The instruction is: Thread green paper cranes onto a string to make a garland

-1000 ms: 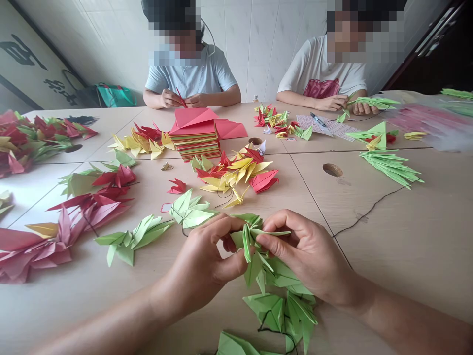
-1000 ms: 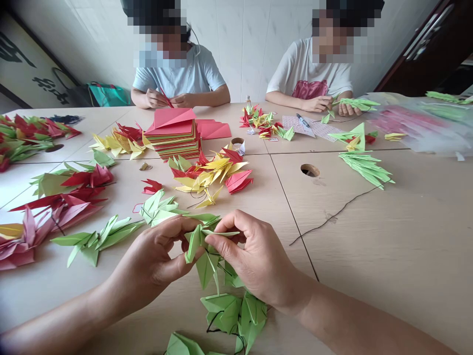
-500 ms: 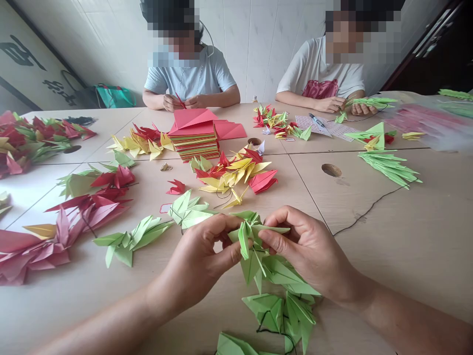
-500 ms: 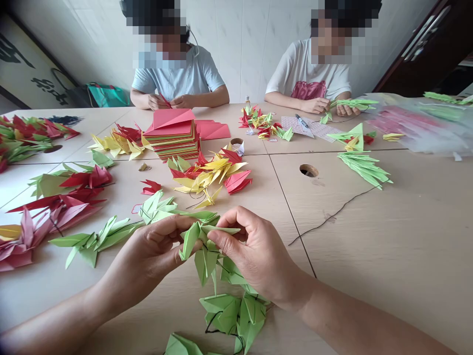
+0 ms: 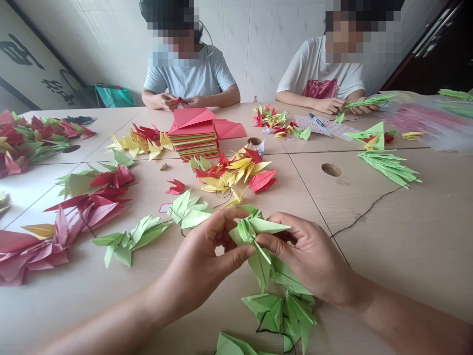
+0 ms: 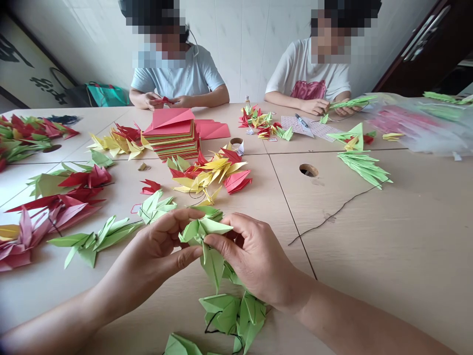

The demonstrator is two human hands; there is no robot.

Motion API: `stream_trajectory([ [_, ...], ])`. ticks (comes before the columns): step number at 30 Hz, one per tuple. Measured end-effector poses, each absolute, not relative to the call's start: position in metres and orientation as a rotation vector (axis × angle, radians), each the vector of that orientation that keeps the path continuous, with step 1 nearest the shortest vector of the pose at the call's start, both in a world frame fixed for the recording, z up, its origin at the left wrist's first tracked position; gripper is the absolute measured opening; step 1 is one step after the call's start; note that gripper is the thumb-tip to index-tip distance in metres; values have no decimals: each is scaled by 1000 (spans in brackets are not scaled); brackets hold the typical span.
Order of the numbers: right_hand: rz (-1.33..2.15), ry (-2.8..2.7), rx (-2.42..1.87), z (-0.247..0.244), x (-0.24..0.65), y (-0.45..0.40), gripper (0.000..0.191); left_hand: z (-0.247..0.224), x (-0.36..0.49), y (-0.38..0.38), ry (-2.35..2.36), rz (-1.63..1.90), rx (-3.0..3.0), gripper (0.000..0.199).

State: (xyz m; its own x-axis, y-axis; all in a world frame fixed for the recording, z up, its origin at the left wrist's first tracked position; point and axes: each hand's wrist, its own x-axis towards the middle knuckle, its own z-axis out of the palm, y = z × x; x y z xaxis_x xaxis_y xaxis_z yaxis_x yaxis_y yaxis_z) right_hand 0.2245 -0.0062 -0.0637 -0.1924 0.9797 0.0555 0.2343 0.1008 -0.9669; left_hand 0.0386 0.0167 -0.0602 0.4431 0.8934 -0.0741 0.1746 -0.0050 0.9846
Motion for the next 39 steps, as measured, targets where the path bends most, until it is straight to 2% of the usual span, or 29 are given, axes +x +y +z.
stream_trajectory([
  [11,866,-1774,-1266,-62,223,-7,28,-59,41,12,1181,687,1657,28],
  [18,706,-1878,-1199,-67,227,-5,19,-58,40,12,1258,674,1773,27],
  [29,313,-2071,-1081,-75,228,-5,23,-57,40,13,1228,622,1689,31],
  [39,209,-2075,-1050,-73,226,-5,26,-52,42,11,1246,608,1697,33],
])
